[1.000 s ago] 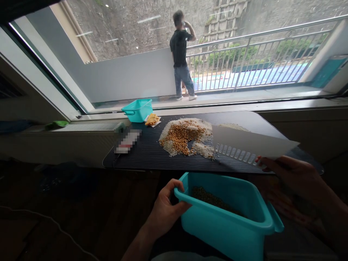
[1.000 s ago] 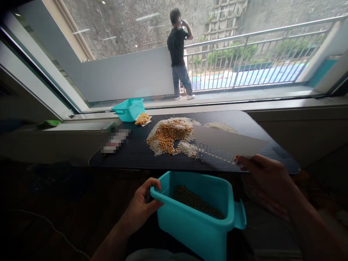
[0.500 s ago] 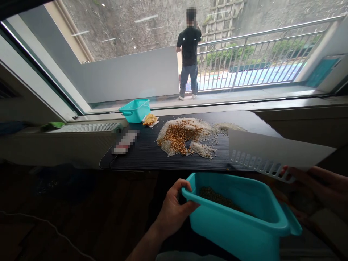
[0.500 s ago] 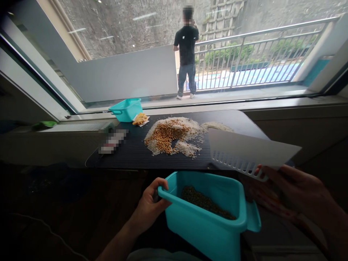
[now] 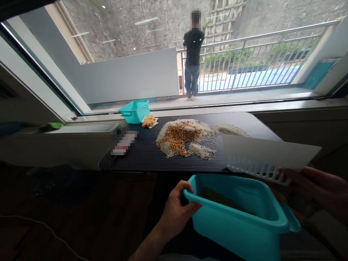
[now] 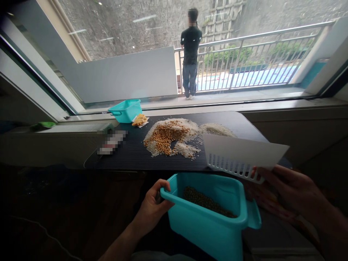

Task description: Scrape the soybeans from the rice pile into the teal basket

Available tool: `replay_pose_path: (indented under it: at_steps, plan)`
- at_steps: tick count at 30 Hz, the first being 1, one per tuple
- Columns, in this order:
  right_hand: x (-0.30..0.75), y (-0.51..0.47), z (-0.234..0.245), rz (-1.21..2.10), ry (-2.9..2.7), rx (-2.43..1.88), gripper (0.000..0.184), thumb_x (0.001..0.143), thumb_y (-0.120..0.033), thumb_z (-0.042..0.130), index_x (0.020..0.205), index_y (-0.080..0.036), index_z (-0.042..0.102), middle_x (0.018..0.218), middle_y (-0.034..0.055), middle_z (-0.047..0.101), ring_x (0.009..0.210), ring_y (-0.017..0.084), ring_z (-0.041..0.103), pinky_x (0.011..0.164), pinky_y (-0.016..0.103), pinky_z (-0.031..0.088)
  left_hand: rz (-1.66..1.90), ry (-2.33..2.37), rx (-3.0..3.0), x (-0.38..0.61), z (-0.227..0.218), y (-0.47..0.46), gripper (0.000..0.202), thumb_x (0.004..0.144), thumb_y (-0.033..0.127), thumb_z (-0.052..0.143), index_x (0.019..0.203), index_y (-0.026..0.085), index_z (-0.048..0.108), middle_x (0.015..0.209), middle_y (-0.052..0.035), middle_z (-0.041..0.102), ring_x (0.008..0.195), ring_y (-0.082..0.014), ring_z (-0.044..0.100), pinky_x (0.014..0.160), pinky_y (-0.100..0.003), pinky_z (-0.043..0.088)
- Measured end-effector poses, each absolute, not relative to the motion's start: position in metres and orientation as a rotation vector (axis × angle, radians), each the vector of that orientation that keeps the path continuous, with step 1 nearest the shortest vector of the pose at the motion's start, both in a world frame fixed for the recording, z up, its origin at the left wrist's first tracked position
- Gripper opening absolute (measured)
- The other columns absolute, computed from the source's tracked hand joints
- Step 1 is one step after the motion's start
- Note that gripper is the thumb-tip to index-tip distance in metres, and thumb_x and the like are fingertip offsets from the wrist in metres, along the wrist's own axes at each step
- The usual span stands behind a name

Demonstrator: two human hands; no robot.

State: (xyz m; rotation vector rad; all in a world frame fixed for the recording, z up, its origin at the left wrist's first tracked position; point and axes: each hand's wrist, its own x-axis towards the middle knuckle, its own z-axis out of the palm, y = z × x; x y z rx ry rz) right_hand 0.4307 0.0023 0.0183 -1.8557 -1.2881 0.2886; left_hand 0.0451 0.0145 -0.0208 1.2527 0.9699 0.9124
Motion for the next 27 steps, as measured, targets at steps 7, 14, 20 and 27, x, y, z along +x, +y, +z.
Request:
replay_pose_path:
  at_steps: [7,14,20,27]
  plan:
    - [0.385,0.042,0.029,0.514,-1.201,-1.696,0.067,0.053,-0.09,0.075,0.065,-0.024,0.075,0.067,0.0068,0.075,0.057,0.022,0.068,0.054,0.035,0.057,0.925,1.039,1.285,0.041,-0.018,0.011,0.03,0.08,0.037,0.082,0.084,0.022,0.056,0.073,0.007,0.043,0.068,-0.0128,0.039,0.062,-0.022,0.037]
    - [0.378,0.053,0.034,0.535,-1.236,-1.743,0.057,0.062,-0.081,0.073,0.067,-0.024,0.075,0.064,0.006,0.073,0.061,0.025,0.068,0.057,0.037,0.053,0.913,1.075,1.316,0.036,-0.014,0.009,0.029,0.079,0.035,0.082,0.086,0.022,0.058,0.074,0.0064,0.043,0.069,-0.0131,0.04,0.062,-0.022,0.037]
    - [0.396,0.048,0.018,0.524,-1.264,-1.7,0.058,0.062,-0.083,0.076,0.065,-0.024,0.075,0.064,0.0059,0.073,0.062,0.024,0.069,0.059,0.035,0.055,0.92,1.058,1.299,0.034,-0.013,0.01,0.029,0.081,0.036,0.083,0.087,0.022,0.058,0.075,0.006,0.043,0.069,-0.013,0.039,0.061,-0.022,0.037]
    - [0.389,0.047,0.023,0.596,-1.247,-1.688,0.061,0.06,-0.084,0.078,0.067,-0.023,0.075,0.063,0.0063,0.072,0.061,0.023,0.067,0.056,0.034,0.052,0.91,1.066,1.305,0.034,-0.01,0.009,0.03,0.08,0.038,0.083,0.086,0.022,0.057,0.074,0.0064,0.044,0.068,-0.0129,0.04,0.061,-0.022,0.037]
